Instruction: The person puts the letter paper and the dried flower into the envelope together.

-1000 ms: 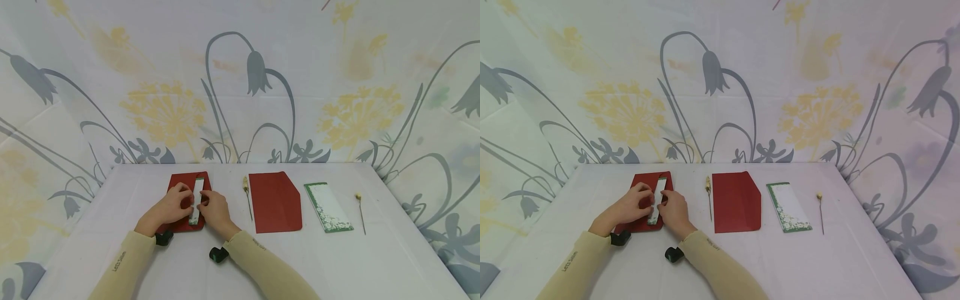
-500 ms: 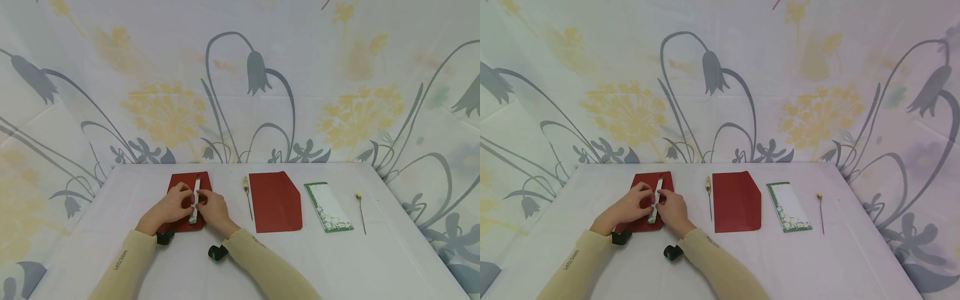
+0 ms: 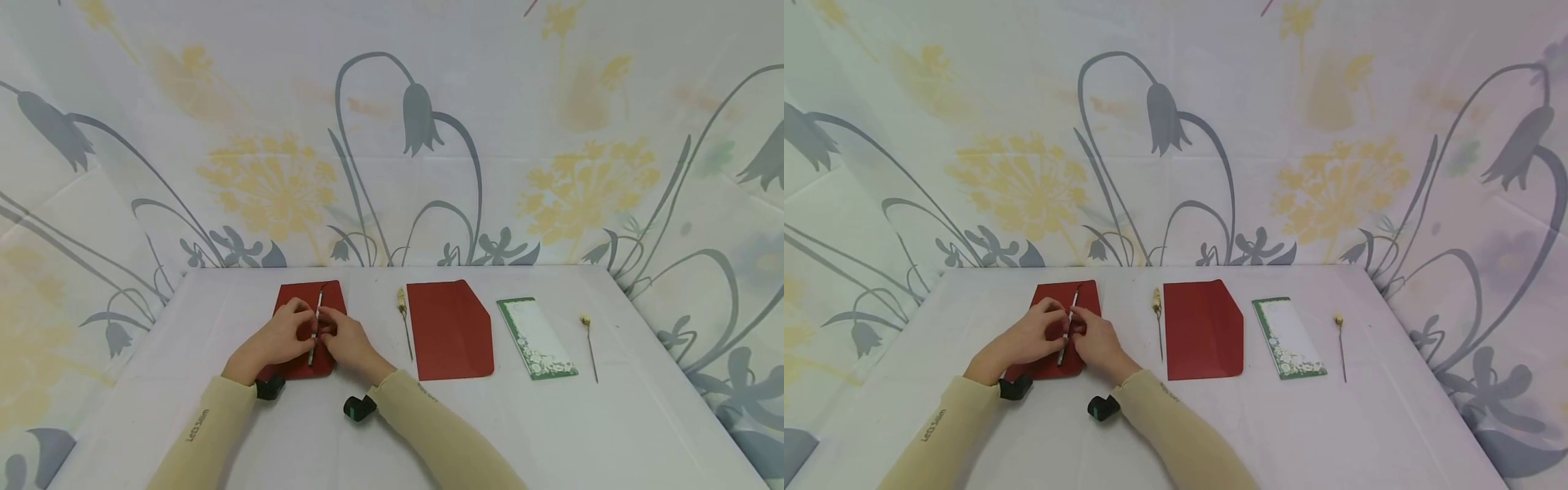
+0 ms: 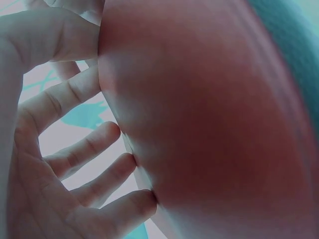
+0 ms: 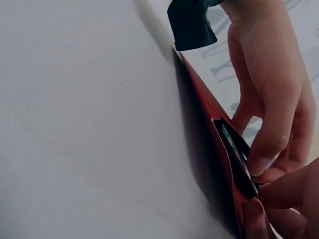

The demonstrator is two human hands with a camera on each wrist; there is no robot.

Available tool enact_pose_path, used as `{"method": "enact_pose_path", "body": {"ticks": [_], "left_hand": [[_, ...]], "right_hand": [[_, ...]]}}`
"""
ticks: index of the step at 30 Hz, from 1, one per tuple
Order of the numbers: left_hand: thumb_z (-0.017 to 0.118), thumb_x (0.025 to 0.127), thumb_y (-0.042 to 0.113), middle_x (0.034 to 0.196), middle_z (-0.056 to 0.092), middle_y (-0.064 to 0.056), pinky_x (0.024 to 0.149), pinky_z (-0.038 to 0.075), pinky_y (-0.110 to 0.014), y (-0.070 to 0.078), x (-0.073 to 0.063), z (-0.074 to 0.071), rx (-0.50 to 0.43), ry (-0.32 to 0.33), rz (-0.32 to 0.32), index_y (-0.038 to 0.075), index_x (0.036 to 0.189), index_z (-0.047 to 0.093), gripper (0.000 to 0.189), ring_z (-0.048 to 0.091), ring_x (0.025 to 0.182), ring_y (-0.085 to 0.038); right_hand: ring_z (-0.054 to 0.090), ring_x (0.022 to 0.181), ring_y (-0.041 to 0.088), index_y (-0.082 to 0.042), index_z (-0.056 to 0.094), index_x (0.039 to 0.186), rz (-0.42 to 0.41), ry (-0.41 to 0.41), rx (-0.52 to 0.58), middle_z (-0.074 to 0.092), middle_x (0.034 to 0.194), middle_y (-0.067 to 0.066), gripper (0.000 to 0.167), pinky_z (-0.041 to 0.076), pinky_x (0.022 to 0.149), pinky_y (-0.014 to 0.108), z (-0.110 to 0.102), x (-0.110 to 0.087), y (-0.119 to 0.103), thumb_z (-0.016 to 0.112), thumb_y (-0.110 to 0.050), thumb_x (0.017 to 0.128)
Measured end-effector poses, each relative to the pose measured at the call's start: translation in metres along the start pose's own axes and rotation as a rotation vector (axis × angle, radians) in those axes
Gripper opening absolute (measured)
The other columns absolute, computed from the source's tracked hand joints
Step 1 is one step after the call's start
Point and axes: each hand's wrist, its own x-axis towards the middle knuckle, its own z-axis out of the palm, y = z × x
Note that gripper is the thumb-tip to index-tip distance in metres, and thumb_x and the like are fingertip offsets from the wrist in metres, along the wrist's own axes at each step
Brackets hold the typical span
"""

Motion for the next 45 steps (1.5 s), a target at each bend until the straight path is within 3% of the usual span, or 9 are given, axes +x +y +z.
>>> {"method": "enact_pose_path", "body": {"ticks": [8, 22, 34, 41, 45], "left_hand": [[0.072, 0.081, 0.009, 0.115, 0.049, -0.014, 0.087, 0.047, -0.051, 0.001, -0.001, -0.001, -0.011, -0.017, -0.027, 0.016, 0.086, 0.062, 0.014, 0.05, 0.105, -0.034], [0.072, 0.08, 0.009, 0.112, 0.049, -0.011, 0.085, 0.045, -0.048, -0.002, -0.001, 0.0, -0.022, -0.015, -0.017, 0.016, 0.084, 0.061, 0.014, 0.05, 0.103, -0.032], [0.076, 0.081, 0.012, 0.113, 0.049, -0.012, 0.087, 0.046, -0.05, 0.0, -0.001, 0.001, -0.014, -0.019, -0.026, 0.016, 0.086, 0.062, 0.015, 0.051, 0.104, -0.032], [0.078, 0.08, 0.015, 0.111, 0.05, -0.01, 0.085, 0.046, -0.049, 0.002, -0.001, 0.004, -0.02, -0.028, -0.055, 0.016, 0.087, 0.063, 0.017, 0.05, 0.103, -0.031], [0.08, 0.079, 0.017, 0.111, 0.049, -0.009, 0.084, 0.047, -0.048, 0.003, -0.001, 0.005, -0.012, -0.045, -0.084, 0.017, 0.087, 0.063, 0.019, 0.049, 0.104, -0.03]], "right_hand": [[0.06, 0.11, 0.016, -0.012, 0.045, 0.149, 0.045, -0.101, -0.024, 0.06, 0.134, 0.003, 0.053, 0.047, 0.094, 0.032, -0.003, 0.003, -0.002, 0.05, 0.0, 0.097], [0.058, 0.106, 0.017, -0.012, 0.05, 0.144, 0.03, -0.174, -0.088, 0.064, 0.119, 0.005, 0.048, 0.047, 0.093, 0.033, -0.009, 0.004, -0.009, 0.05, -0.001, 0.097], [0.059, 0.118, 0.016, -0.007, 0.046, 0.146, 0.047, -0.133, 0.094, 0.061, 0.135, 0.006, 0.049, 0.045, 0.098, 0.03, -0.012, 0.001, -0.001, 0.05, 0.002, 0.098], [0.066, 0.097, 0.016, -0.006, 0.052, 0.141, 0.09, -0.06, 0.242, 0.063, 0.129, 0.009, 0.046, 0.052, 0.082, 0.028, -0.016, 0.0, 0.003, 0.048, 0.008, 0.097], [0.067, 0.1, 0.019, -0.005, 0.052, 0.14, 0.082, -0.046, 0.271, 0.063, 0.128, 0.01, 0.047, 0.054, 0.082, 0.029, -0.019, -0.002, 0.003, 0.046, 0.011, 0.096]]}}
